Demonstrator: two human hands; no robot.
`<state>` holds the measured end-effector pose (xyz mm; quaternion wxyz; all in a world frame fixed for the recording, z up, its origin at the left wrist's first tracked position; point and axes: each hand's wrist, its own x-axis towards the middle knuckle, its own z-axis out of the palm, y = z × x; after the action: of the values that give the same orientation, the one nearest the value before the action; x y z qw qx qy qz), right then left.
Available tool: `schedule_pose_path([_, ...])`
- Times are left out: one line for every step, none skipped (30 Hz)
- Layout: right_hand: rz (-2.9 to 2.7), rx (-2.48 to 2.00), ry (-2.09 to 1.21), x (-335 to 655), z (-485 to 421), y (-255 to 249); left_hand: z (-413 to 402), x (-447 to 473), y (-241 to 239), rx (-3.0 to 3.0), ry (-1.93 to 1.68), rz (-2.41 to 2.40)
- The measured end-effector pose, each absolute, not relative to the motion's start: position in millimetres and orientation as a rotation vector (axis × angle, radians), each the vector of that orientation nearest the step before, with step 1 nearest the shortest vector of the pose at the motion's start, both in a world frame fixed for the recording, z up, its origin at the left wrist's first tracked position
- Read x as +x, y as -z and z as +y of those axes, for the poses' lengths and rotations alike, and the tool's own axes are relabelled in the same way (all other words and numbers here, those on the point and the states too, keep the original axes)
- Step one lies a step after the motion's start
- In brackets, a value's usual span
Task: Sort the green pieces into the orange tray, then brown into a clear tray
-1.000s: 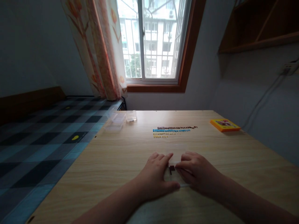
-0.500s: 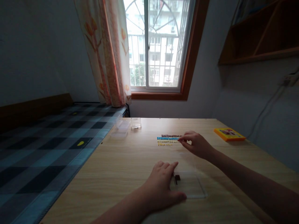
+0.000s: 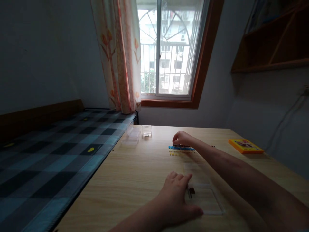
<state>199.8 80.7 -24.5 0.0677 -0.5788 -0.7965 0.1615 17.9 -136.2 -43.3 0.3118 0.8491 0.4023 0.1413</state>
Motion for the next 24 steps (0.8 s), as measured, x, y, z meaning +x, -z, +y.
schedule_pose_path([-2.402, -1.768, -0.518, 199.3, 83.0, 25.8, -136.0, 17.9, 44.2, 2.244, -0.376, 1.055])
schedule_pose_path([-2.403, -1.791, -0.546, 199.0, 85.0, 26.7, -135.8, 17.8, 45.1, 2.248, -0.381, 1.049])
schedule_pose_path([-2.404, -1.81, -0.57, 198.9, 86.5, 27.3, -135.7, 17.6, 46.1, 2.251, -0.39, 1.043])
schedule_pose_path([-2.404, -1.827, -0.59, 198.8, 87.7, 27.8, -135.6, 17.4, 47.2, 2.253, -0.4, 1.037])
schedule_pose_path([-2.405, -1.841, -0.607, 198.7, 88.6, 28.1, -135.6, 17.2, 48.3, 2.254, -0.408, 1.034])
schedule_pose_path([-2.405, -1.855, -0.621, 198.4, 89.4, 28.4, -135.5, 17.1, 49.5, 2.254, -0.415, 1.034])
schedule_pose_path([-2.404, -1.868, -0.632, 198.1, 90.0, 28.8, -135.4, 17.0, 50.5, 2.254, -0.421, 1.034])
schedule_pose_path([-2.403, -1.88, -0.639, 197.6, 90.6, 29.3, -135.3, 17.0, 51.4, 2.255, -0.426, 1.032])
schedule_pose_path([-2.401, -1.893, -0.643, 197.1, 91.2, 29.9, -135.1, 17.1, 52.1, 2.256, -0.431, 1.027])
schedule_pose_path([-2.396, -1.906, -0.643, 196.6, 92.0, 30.5, -134.9, 17.2, 52.5, 2.258, -0.436, 1.024])
schedule_pose_path([-2.389, -1.917, -0.639, 196.1, 93.0, 31.1, -134.7, 17.2, 52.7, 2.26, -0.44, 1.021])
schedule_pose_path([-2.38, -1.926, -0.632, 195.8, 94.2, 31.4, -134.5, 17.3, 52.5, 2.262, -0.441, 1.02])
schedule_pose_path([-2.373, -1.934, -0.621, 195.7, 95.5, 31.4, -134.4, 17.3, 52.2, 2.262, -0.439, 1.022])
schedule_pose_path([-2.367, -1.938, -0.609, 195.9, 96.9, 30.9, -134.4, 17.2, 51.8, 2.263, -0.436, 1.025])
schedule_pose_path([-2.367, -1.94, -0.597, 196.3, 98.3, 30.0, -134.4, 17.1, 51.5, 2.265, -0.432, 1.027])
schedule_pose_path([-2.372, -1.937, -0.588, 196.9, 99.3, 28.7, -134.4, 17.0, 51.2, 2.266, -0.43, 1.028])
schedule_pose_path([-2.383, -1.931, -0.585, 197.5, 100.0, 27.1, -134.4, 16.9, 51.2, 2.267, -0.429, 1.028])
schedule_pose_path([-2.397, -1.922, -0.586, 198.0, 100.2, 25.4, -134.4, 16.9, 51.3, 2.268, -0.433, 1.025])
schedule_pose_path([-2.414, -1.91, -0.589, 198.4, 99.8, 23.8, -134.4, 16.8, 51.6, 2.268, -0.438, 1.021])
schedule_pose_path([-2.43, -1.9, -0.593, 198.4, 98.9, 22.5, -134.3, 16.9, 51.9, 2.266, -0.442, 1.02])
schedule_pose_path([-2.444, -1.892, -0.593, 198.0, 97.4, 21.6, -134.2, 17.0, 52.3, 2.264, -0.444, 1.021])
schedule_pose_path([-2.453, -1.886, -0.587, 197.1, 95.5, 21.1, -134.1, 17.2, 52.5, 2.264, -0.446, 1.022])
schedule_pose_path([-2.459, -1.885, -0.575, 195.8, 93.3, 20.9, -133.9, 17.4, 52.6, 2.266, -0.446, 1.022])
schedule_pose_path([-2.462, -1.885, -0.558, 194.0, 90.9, 20.8, -133.8, 17.6, 52.4, 2.269, -0.445, 1.025])
